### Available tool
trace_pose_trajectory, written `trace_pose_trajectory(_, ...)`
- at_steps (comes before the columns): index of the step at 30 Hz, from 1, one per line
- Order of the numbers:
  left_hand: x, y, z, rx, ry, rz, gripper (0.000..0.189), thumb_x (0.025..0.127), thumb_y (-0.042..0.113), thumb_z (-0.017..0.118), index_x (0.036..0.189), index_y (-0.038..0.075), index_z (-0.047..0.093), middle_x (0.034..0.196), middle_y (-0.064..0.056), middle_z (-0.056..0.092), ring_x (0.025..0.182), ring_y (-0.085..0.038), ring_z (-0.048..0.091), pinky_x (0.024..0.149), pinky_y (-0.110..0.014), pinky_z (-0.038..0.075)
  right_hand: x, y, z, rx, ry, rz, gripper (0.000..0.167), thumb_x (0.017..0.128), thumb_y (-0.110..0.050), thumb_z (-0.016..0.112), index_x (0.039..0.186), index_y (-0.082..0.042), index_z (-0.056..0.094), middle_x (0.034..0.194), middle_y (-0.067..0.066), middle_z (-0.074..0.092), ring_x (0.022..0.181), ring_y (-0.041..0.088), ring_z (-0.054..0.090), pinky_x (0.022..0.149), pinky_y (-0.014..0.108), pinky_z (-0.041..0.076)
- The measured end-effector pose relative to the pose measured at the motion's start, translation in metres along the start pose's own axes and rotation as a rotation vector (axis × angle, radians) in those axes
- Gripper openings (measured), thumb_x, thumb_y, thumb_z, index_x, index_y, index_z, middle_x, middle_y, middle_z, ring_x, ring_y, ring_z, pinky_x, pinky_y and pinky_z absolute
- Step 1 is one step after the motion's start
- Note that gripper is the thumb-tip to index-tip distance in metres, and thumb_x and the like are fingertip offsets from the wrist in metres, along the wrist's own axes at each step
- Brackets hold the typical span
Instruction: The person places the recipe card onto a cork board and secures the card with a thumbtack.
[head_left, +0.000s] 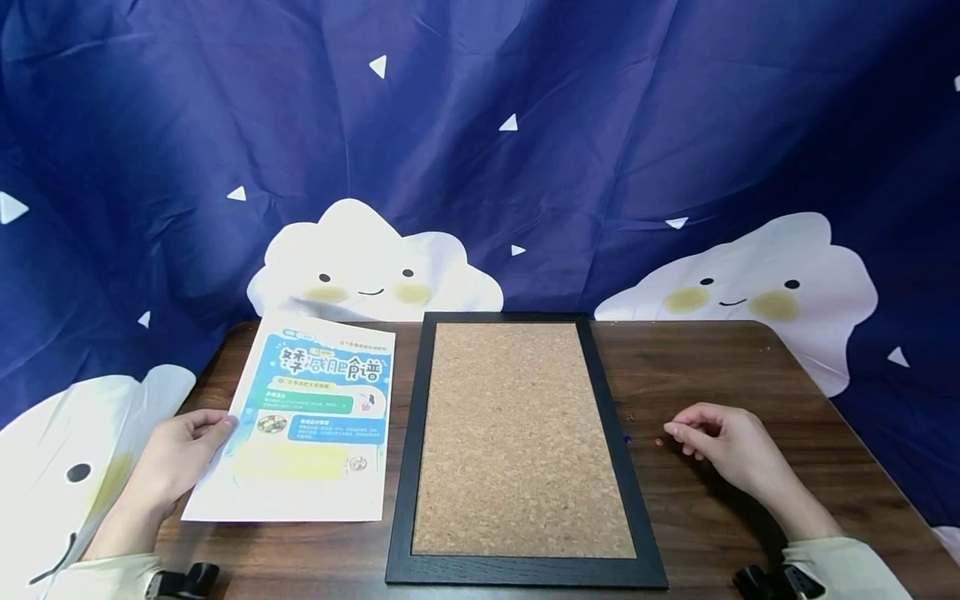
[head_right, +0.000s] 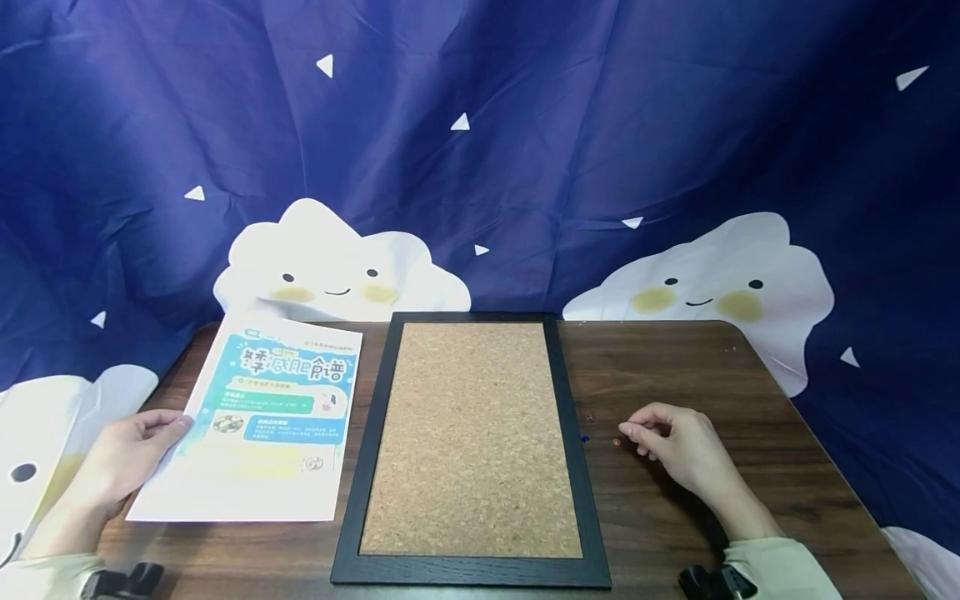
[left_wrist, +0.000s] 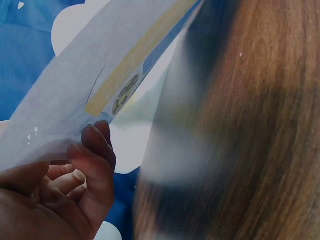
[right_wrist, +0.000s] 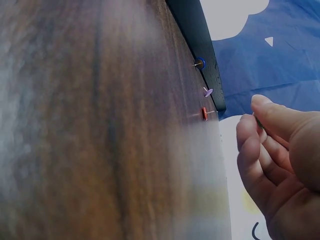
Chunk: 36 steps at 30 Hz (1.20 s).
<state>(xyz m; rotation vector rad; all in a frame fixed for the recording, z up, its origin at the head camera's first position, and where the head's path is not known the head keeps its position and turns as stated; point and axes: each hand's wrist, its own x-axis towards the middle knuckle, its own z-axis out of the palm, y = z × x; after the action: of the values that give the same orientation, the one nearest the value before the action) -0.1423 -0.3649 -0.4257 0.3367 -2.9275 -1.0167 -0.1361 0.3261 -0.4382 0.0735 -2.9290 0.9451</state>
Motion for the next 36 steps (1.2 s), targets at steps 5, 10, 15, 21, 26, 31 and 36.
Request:
trace_pose_trajectory(5, -0.002, 0.001, -0.001, -0.026, 0.01, 0.011, 0.043, 0.114, 0.023, 0.052, 0.131, -0.014, 0.066, 0.105, -0.023, 0.079, 0.076, -0.005, 0.062, 0.063, -0.023, 0.048, 0.0, -0.001, 0.0, 0.021, -0.02, 0.052, 0.013, 0.102, -0.019, 0.076, 0.099, -0.007, 0.08, 0.074, 0.0, 0.071, 0.061, 0.009, 0.059, 0.052, 0.027, 0.05)
trace_pose_trajectory(10, -0.003, 0.001, -0.002, -0.098, 0.0, -0.017, 0.047, 0.114, 0.025, 0.051, 0.135, -0.015, 0.063, 0.097, -0.015, 0.08, 0.071, -0.004, 0.065, 0.061, -0.026, 0.053, 0.0, -0.002, 0.001, 0.054, -0.017, 0.043, 0.012, 0.103, -0.013, 0.074, 0.104, -0.003, 0.08, 0.077, 0.002, 0.074, 0.061, 0.008, 0.063, 0.053, 0.027, 0.053)
trace_pose_trajectory(15, -0.005, 0.003, -0.002, -0.19, -0.029, -0.047, 0.051, 0.115, 0.029, 0.05, 0.139, -0.015, 0.059, 0.089, -0.003, 0.08, 0.068, -0.006, 0.069, 0.059, -0.03, 0.058, 0.0, -0.001, 0.002, 0.077, -0.009, -0.011, 0.011, 0.103, -0.002, 0.071, 0.109, 0.003, 0.078, 0.083, 0.006, 0.077, 0.064, 0.004, 0.065, 0.058, 0.026, 0.058)
trace_pose_trajectory(21, -0.008, 0.006, -0.002, -0.297, -0.09, -0.065, 0.054, 0.116, 0.03, 0.049, 0.145, -0.015, 0.054, 0.086, 0.007, 0.079, 0.068, -0.01, 0.073, 0.06, -0.035, 0.061, 0.001, -0.001, 0.003, 0.064, -0.005, -0.061, 0.012, 0.103, 0.001, 0.069, 0.112, 0.004, 0.076, 0.087, 0.007, 0.08, 0.067, 0.003, 0.066, 0.061, 0.024, 0.058)
trace_pose_trajectory(26, -0.011, 0.009, 0.001, -0.398, -0.139, -0.091, 0.054, 0.116, 0.029, 0.047, 0.149, -0.015, 0.048, 0.087, 0.012, 0.078, 0.072, -0.011, 0.076, 0.062, -0.037, 0.063, -0.001, -0.003, 0.003, 0.061, 0.005, -0.097, 0.011, 0.102, 0.003, 0.069, 0.112, 0.003, 0.075, 0.089, 0.007, 0.08, 0.069, 0.002, 0.067, 0.062, 0.024, 0.059)
trace_pose_trajectory(31, -0.013, 0.012, 0.005, -0.445, -0.177, -0.092, 0.055, 0.117, 0.029, 0.047, 0.151, -0.014, 0.044, 0.09, 0.013, 0.079, 0.075, -0.01, 0.076, 0.064, -0.037, 0.063, -0.002, -0.004, 0.003, 0.063, 0.024, -0.12, 0.011, 0.102, 0.004, 0.069, 0.111, 0.003, 0.075, 0.089, 0.007, 0.08, 0.069, 0.001, 0.066, 0.062, 0.024, 0.058)
trace_pose_trajectory(36, -0.014, 0.014, 0.008, -0.509, -0.223, -0.097, 0.055, 0.117, 0.029, 0.045, 0.152, -0.013, 0.04, 0.091, 0.013, 0.079, 0.077, -0.012, 0.078, 0.065, -0.038, 0.065, -0.004, -0.006, 0.004, 0.086, 0.05, -0.141, 0.012, 0.101, 0.005, 0.069, 0.111, 0.001, 0.075, 0.089, 0.007, 0.08, 0.069, 0.001, 0.067, 0.061, 0.024, 0.058)
